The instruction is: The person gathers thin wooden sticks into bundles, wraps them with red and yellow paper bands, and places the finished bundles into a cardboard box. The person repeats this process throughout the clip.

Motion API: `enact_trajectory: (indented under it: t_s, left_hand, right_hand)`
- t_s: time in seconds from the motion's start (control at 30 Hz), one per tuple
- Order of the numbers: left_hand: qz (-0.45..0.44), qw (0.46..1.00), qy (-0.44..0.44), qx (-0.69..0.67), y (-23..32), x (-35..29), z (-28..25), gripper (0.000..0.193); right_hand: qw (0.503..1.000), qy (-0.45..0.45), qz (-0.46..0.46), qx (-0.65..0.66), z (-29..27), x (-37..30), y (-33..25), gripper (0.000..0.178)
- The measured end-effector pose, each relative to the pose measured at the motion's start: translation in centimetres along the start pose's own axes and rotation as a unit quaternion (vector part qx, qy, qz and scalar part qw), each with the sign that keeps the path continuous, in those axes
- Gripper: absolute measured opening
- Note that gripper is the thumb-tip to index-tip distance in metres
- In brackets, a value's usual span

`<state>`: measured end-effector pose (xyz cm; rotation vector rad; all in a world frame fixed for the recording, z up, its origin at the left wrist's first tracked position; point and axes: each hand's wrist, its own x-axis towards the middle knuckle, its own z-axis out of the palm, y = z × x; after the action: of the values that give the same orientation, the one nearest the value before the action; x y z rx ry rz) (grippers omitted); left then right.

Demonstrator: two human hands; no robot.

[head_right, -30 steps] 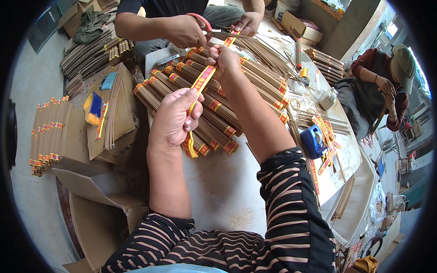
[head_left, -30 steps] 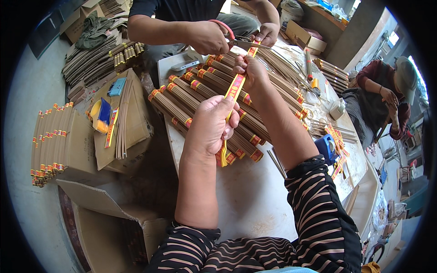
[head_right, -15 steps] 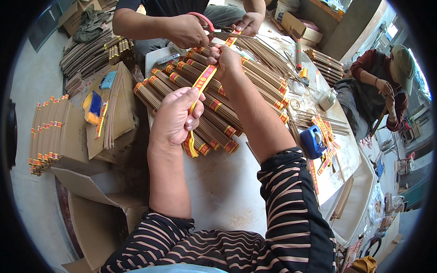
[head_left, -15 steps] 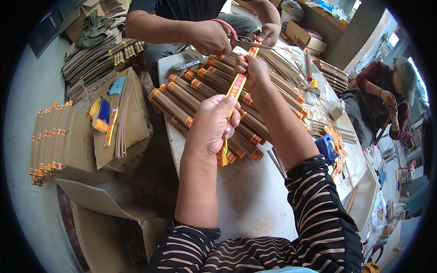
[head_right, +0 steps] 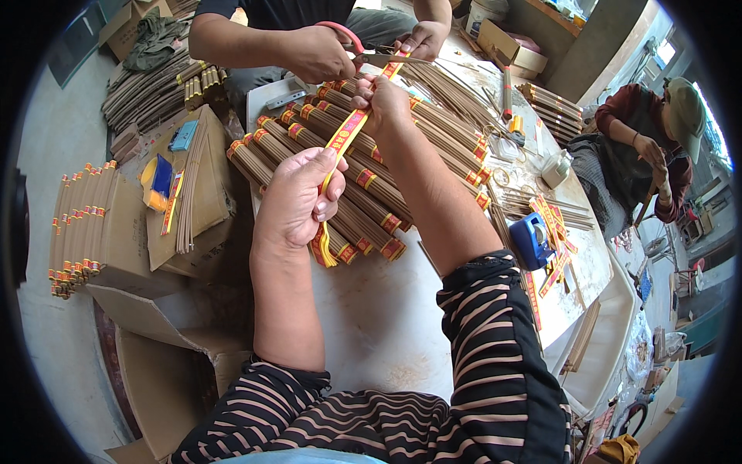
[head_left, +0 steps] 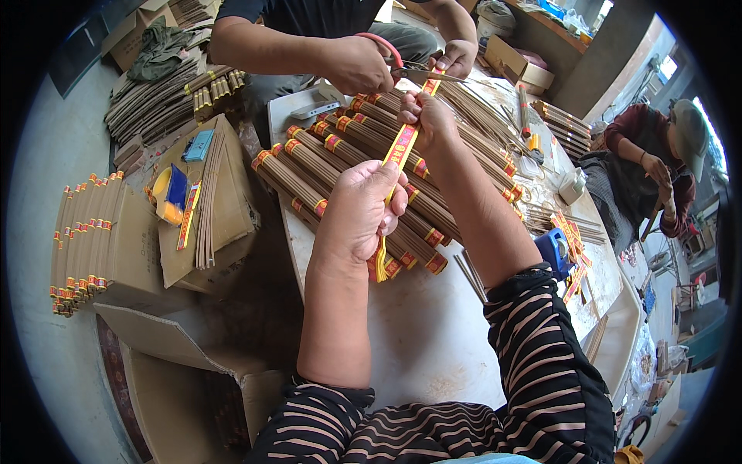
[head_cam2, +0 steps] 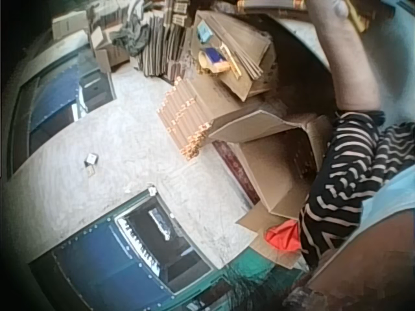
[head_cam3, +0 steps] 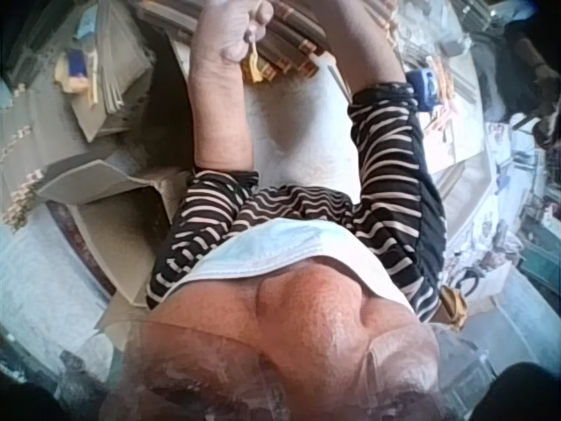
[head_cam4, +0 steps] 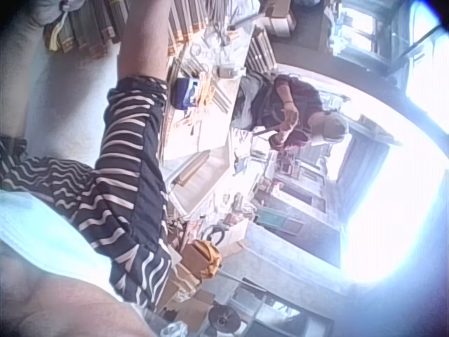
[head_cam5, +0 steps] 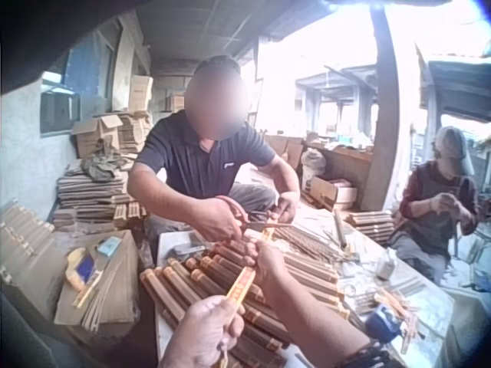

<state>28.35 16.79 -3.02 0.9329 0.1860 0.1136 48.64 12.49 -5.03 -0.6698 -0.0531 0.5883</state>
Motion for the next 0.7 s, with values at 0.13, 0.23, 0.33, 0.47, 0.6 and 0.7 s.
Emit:
enact_trajectory:
  t_s: [0.13,0.23,0.33,0.47,0.6,0.7]
  left_hand:
    - [0.001,1.000,0.002,0.000,-0.09,0.07,0.04,0.020]
    - [0.001,1.000,0.007,0.006,0.00,-0.02,0.17,0.020]
    - [-0.001,1.000,0.004,0.008,-0.10,0.05,0.17,0.019]
    - [-0.007,1.000,0.001,0.010,-0.25,0.28,-0.07,0.020]
    - [-0.009,1.000,0.000,0.016,-0.19,0.18,0.22,0.020]
    - [-0.005,1.000,0.000,0.009,-0.11,0.07,0.13,0.020]
  right_hand:
    - [1.000,0.002,-0.002,0.001,-0.15,0.04,-0.06,0.011]
    - [1.000,-0.009,-0.005,0.003,-0.34,0.13,-0.08,0.011]
    - [1.000,-0.012,-0.007,0.003,-0.44,0.07,-0.16,0.011]
    - [1.000,0.009,-0.021,-0.011,0.19,-0.77,-0.21,0.014]
    - [1.000,-0.009,-0.015,-0.009,-0.67,-0.04,-0.30,0.011]
    - [1.000,-0.001,-0.019,-0.018,0.02,-0.38,-0.24,0.013]
